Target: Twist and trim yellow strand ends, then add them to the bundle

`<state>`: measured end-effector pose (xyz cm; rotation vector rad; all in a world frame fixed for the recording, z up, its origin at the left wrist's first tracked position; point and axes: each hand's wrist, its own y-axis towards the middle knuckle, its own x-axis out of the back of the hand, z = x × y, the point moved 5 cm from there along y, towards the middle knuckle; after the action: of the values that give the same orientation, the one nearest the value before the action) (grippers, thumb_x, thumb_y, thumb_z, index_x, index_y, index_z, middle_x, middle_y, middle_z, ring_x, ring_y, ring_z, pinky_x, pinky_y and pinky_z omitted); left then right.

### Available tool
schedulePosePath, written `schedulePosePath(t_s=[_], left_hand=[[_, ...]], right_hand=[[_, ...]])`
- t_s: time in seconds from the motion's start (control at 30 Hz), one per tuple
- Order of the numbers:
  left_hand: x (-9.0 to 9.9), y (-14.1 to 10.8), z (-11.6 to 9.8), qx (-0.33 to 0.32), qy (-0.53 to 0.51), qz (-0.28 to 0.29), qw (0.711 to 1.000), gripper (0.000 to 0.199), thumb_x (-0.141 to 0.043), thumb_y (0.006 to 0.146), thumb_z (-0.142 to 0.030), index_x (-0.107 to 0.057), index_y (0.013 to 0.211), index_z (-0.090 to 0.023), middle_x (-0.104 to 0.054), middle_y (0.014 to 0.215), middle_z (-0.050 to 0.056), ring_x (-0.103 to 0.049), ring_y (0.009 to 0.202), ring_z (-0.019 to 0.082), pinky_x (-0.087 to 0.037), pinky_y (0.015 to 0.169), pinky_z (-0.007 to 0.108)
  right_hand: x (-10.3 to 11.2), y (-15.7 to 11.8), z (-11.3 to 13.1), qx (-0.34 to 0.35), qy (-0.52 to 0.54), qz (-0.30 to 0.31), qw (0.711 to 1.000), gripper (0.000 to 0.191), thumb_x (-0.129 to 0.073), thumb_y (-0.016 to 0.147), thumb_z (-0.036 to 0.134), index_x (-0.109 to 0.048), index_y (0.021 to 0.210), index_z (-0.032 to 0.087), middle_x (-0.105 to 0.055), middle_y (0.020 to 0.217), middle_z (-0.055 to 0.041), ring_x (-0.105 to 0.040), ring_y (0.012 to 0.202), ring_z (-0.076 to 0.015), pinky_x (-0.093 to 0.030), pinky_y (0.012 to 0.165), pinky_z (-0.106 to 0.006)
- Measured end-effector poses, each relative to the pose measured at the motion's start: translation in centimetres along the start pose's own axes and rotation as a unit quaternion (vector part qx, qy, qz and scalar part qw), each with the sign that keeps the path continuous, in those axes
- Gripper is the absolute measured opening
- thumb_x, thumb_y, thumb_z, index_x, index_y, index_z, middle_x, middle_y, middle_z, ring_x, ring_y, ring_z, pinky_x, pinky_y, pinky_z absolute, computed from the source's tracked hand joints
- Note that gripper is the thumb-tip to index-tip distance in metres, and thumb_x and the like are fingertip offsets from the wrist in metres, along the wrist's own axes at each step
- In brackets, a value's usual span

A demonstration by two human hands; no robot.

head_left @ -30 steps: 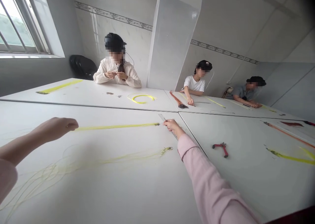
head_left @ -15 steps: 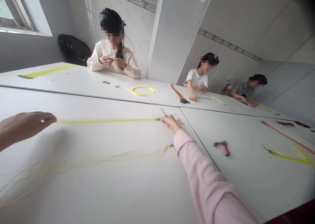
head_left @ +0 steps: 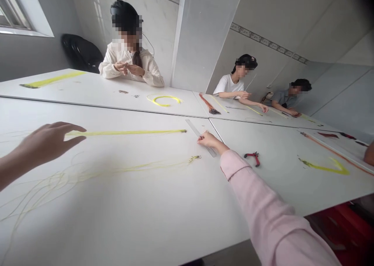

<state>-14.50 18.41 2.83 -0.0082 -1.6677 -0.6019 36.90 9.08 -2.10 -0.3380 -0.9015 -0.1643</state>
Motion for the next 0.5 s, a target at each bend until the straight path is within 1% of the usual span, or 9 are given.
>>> schedulePosePath(t_s=[0.03, 0.07, 0.1, 0.2, 0.23, 0.3, 0.33, 0.4, 0.5], left_hand=[[-0.2, -0.5, -1.9, -0.027, -0.006, 0.009, 1.000, 0.048, -0.037, 0.080, -0.053, -0.063, 0.105, -0.020, -0.065, 0.106, 0.008, -0.059, 0.093, 0.026, -0.044, 0.085, 0.038], [-0.4, -1.0, -3.8, -0.043, -0.023, 0.011, 0.999, 0.047, -0.038, 0.081, -0.052, -0.061, 0.107, -0.021, -0.064, 0.109, 0.008, -0.058, 0.096, 0.026, -0.043, 0.088, 0.038], [-0.8, -1.7, -5.8, -0.052, -0.046, 0.029, 0.997, 0.046, -0.039, 0.082, -0.052, -0.059, 0.110, -0.022, -0.063, 0.112, 0.007, -0.058, 0.100, 0.026, -0.043, 0.089, 0.038], [-2.5, -3.7, -11.2, -0.036, -0.101, 0.095, 0.990, 0.052, -0.037, 0.085, -0.054, -0.054, 0.121, -0.022, -0.056, 0.128, 0.010, -0.053, 0.113, 0.029, -0.042, 0.094, 0.042], [-3.0, -4.5, -13.0, -0.048, -0.107, 0.101, 0.988, 0.056, -0.035, 0.086, -0.056, -0.050, 0.127, -0.021, -0.051, 0.135, 0.011, -0.048, 0.121, 0.029, -0.040, 0.098, 0.043], [-4.0, -6.0, -16.0, -0.069, -0.107, 0.109, 0.986, 0.063, -0.035, 0.084, -0.060, -0.040, 0.136, -0.025, -0.037, 0.147, 0.008, -0.029, 0.136, 0.031, -0.028, 0.107, 0.049], [-4.6, -6.6, -17.1, -0.083, -0.106, 0.116, 0.984, 0.066, -0.035, 0.083, -0.063, -0.035, 0.140, -0.028, -0.030, 0.151, 0.006, -0.022, 0.139, 0.031, -0.020, 0.110, 0.052], [-5.5, -7.8, -18.7, -0.111, -0.094, 0.129, 0.981, 0.072, -0.033, 0.082, -0.066, -0.024, 0.144, -0.031, -0.019, 0.154, 0.004, -0.012, 0.142, 0.030, -0.011, 0.111, 0.056], [-6.3, -8.7, -19.5, -0.125, -0.082, 0.130, 0.980, 0.075, -0.030, 0.082, -0.068, -0.015, 0.146, -0.031, -0.013, 0.155, 0.004, -0.009, 0.142, 0.029, -0.006, 0.111, 0.058]], right_hand=[[-0.2, -1.1, -0.4, 0.008, -0.013, 0.027, 1.000, 0.031, -0.054, 0.089, 0.030, -0.055, 0.115, 0.014, -0.058, 0.115, -0.0091, -0.059, 0.097, -0.0206, -0.051, 0.081, -0.040], [-0.4, -2.1, -0.8, 0.016, -0.024, 0.048, 0.998, 0.030, -0.054, 0.089, 0.030, -0.056, 0.114, 0.014, -0.058, 0.114, -0.0090, -0.060, 0.096, -0.0202, -0.051, 0.081, -0.040], [-0.6, -3.0, -1.0, 0.025, -0.033, 0.064, 0.997, 0.029, -0.054, 0.089, 0.030, -0.056, 0.114, 0.014, -0.058, 0.113, -0.0088, -0.060, 0.095, -0.0199, -0.051, 0.080, -0.040], [-1.1, -5.0, -1.3, 0.046, -0.054, 0.081, 0.994, 0.028, -0.054, 0.089, 0.030, -0.057, 0.112, 0.014, -0.059, 0.112, -0.0083, -0.060, 0.095, -0.0199, -0.051, 0.080, -0.039], [-1.2, -5.4, -1.3, 0.051, -0.060, 0.080, 0.994, 0.028, -0.054, 0.089, 0.030, -0.057, 0.112, 0.014, -0.059, 0.112, -0.0082, -0.060, 0.095, -0.0199, -0.051, 0.080, -0.039], [-1.2, -5.8, -1.3, 0.055, -0.074, 0.074, 0.993, 0.027, -0.054, 0.089, 0.030, -0.058, 0.112, 0.015, -0.059, 0.113, -0.0082, -0.060, 0.096, -0.0200, -0.051, 0.081, -0.039], [-1.3, -5.9, -1.3, 0.056, -0.080, 0.069, 0.993, 0.027, -0.053, 0.089, 0.030, -0.058, 0.112, 0.015, -0.059, 0.113, -0.0083, -0.060, 0.096, -0.0199, -0.051, 0.081, -0.039], [-1.3, -6.2, -1.5, 0.056, -0.091, 0.062, 0.992, 0.027, -0.053, 0.090, 0.030, -0.057, 0.112, 0.015, -0.059, 0.113, -0.0084, -0.059, 0.096, -0.0197, -0.051, 0.081, -0.039], [-1.4, -6.5, -1.8, 0.062, -0.096, 0.054, 0.992, 0.027, -0.053, 0.090, 0.030, -0.057, 0.112, 0.015, -0.059, 0.113, -0.0084, -0.060, 0.095, -0.0194, -0.051, 0.081, -0.039]])
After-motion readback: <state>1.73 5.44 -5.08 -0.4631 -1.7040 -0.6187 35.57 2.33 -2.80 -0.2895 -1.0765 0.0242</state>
